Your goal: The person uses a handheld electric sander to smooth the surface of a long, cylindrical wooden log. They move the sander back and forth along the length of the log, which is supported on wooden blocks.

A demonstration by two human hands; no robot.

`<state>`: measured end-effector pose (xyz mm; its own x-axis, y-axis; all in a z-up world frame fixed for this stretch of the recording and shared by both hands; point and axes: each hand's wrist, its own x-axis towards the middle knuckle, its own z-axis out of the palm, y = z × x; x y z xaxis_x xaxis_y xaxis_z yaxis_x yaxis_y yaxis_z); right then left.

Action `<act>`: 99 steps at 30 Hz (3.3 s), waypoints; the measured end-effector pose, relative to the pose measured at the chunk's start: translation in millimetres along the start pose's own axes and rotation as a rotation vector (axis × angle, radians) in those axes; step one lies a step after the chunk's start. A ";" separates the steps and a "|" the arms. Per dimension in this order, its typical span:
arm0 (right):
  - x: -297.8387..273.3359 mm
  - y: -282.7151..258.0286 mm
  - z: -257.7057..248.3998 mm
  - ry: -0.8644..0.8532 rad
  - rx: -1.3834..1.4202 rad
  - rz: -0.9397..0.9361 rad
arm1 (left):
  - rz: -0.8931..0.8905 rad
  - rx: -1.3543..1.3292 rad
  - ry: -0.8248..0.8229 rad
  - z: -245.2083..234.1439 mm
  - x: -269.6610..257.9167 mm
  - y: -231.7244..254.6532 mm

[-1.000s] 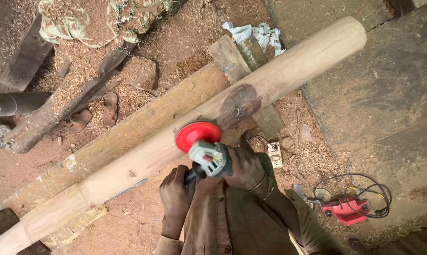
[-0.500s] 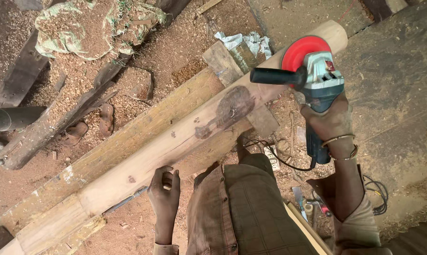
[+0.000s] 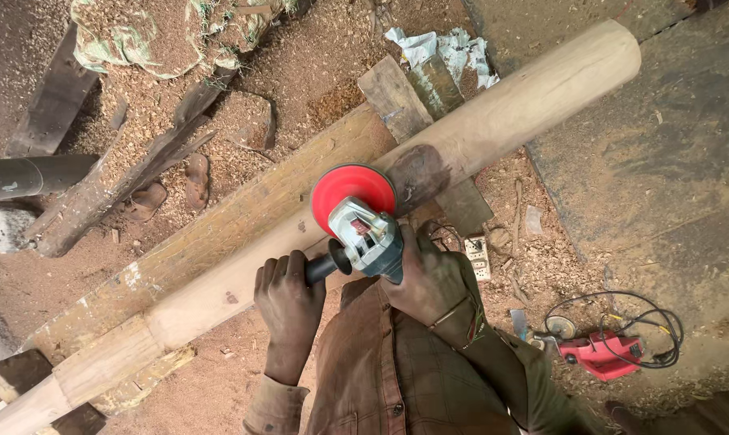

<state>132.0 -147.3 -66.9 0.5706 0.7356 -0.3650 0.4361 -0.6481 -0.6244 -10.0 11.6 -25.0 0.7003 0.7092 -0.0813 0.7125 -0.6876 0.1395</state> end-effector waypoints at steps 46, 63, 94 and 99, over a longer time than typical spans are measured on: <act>-13.1 104.4 -109.0 0.231 0.053 0.347 | 0.636 -0.361 0.024 63.7 85.7 138.5; 13.3 -57.4 9.9 -0.274 -0.137 -0.237 | -0.136 -0.242 -0.023 29.5 -57.0 -66.3; -18.9 34.5 20.8 0.281 0.089 -0.075 | 0.340 -0.342 -0.011 63.6 0.3 -17.6; -47.4 -39.8 130.9 0.127 0.017 -0.326 | 0.008 -0.279 -0.100 50.5 -112.9 -143.8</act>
<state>-3.5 -130.6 -115.2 0.4858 0.8722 -0.0565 0.5986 -0.3791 -0.7057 -189.3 22.6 -85.6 0.7162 0.6759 -0.1738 0.6776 -0.6137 0.4053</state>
